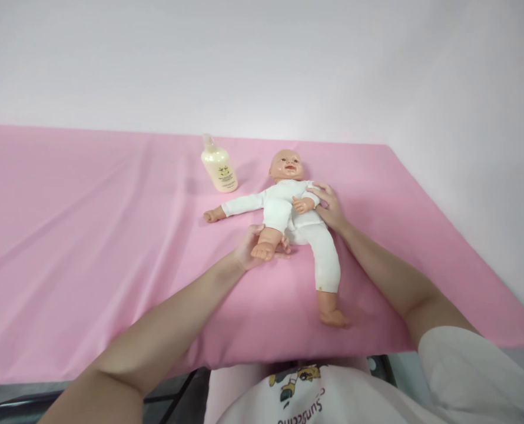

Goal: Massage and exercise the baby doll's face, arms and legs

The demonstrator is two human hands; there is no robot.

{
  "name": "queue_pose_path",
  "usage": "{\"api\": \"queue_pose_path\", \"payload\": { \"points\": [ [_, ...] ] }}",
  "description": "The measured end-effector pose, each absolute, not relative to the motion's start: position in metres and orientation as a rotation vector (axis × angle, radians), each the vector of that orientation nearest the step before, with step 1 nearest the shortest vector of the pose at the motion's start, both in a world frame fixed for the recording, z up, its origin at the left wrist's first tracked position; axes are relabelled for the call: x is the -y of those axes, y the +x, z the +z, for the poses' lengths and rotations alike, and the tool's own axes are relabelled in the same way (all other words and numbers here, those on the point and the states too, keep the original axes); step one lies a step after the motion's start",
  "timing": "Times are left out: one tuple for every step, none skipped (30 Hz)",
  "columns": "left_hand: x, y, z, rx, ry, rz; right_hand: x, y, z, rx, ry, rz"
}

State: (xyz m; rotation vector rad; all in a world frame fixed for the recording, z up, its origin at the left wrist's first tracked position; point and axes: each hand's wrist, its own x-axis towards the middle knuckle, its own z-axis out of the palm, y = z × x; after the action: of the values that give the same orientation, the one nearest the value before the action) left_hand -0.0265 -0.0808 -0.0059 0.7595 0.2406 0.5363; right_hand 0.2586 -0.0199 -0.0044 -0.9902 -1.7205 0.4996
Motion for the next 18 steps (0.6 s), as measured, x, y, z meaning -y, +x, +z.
{"api": "queue_pose_path", "payload": {
  "points": [
    [0.080,-0.027,-0.007,-0.225,0.755,0.532,0.019,0.259,-0.005,1.729,-0.987,0.487],
    [0.080,-0.027,-0.007,-0.211,0.755,0.527,0.019,0.259,-0.005,1.739,-0.986,0.475],
    [0.079,-0.027,-0.008,-0.199,0.757,0.521,0.019,0.260,-0.005,1.751,-0.988,0.462],
    [0.079,-0.028,-0.007,-0.190,0.757,0.517,0.018,0.260,-0.006,1.764,-0.994,0.449],
    [0.079,-0.028,-0.007,-0.189,0.754,0.512,0.018,0.260,-0.006,1.776,-1.003,0.436],
    [0.079,-0.027,-0.006,-0.196,0.750,0.508,0.018,0.261,-0.007,1.787,-1.010,0.424],
    [0.079,-0.027,-0.005,-0.207,0.747,0.502,0.017,0.261,-0.008,1.795,-1.012,0.414],
    [0.079,-0.027,-0.004,-0.219,0.747,0.500,0.017,0.261,-0.008,1.798,-1.010,0.406],
    [0.080,-0.026,-0.003,-0.228,0.752,0.496,0.017,0.261,-0.009,1.793,-1.003,0.402],
    [0.081,-0.026,-0.002,-0.231,0.760,0.493,0.016,0.261,-0.010,1.780,-0.995,0.403],
    [0.082,-0.026,-0.002,-0.226,0.771,0.487,0.016,0.261,-0.010,1.760,-0.987,0.410],
    [0.084,-0.025,-0.001,-0.216,0.784,0.479,0.015,0.260,-0.011,1.735,-0.982,0.422],
    [0.085,-0.025,-0.001,-0.201,0.806,0.458,0.014,0.260,-0.012,1.704,-0.981,0.439],
    [0.087,-0.025,-0.001,-0.182,0.839,0.422,0.012,0.259,-0.012,1.666,-0.982,0.462],
    [0.088,-0.026,0.000,-0.162,0.882,0.371,0.011,0.259,-0.013,1.619,-0.983,0.492],
    [0.089,-0.026,0.001,-0.139,0.935,0.304,0.009,0.258,-0.013,1.561,-0.985,0.530],
    [0.089,-0.027,0.003,-0.118,0.996,0.228,0.007,0.257,-0.014,1.493,-0.983,0.574],
    [0.089,-0.028,0.005,-0.118,1.056,0.183,0.005,0.257,-0.015,1.416,-0.977,0.621]
  ]
}}
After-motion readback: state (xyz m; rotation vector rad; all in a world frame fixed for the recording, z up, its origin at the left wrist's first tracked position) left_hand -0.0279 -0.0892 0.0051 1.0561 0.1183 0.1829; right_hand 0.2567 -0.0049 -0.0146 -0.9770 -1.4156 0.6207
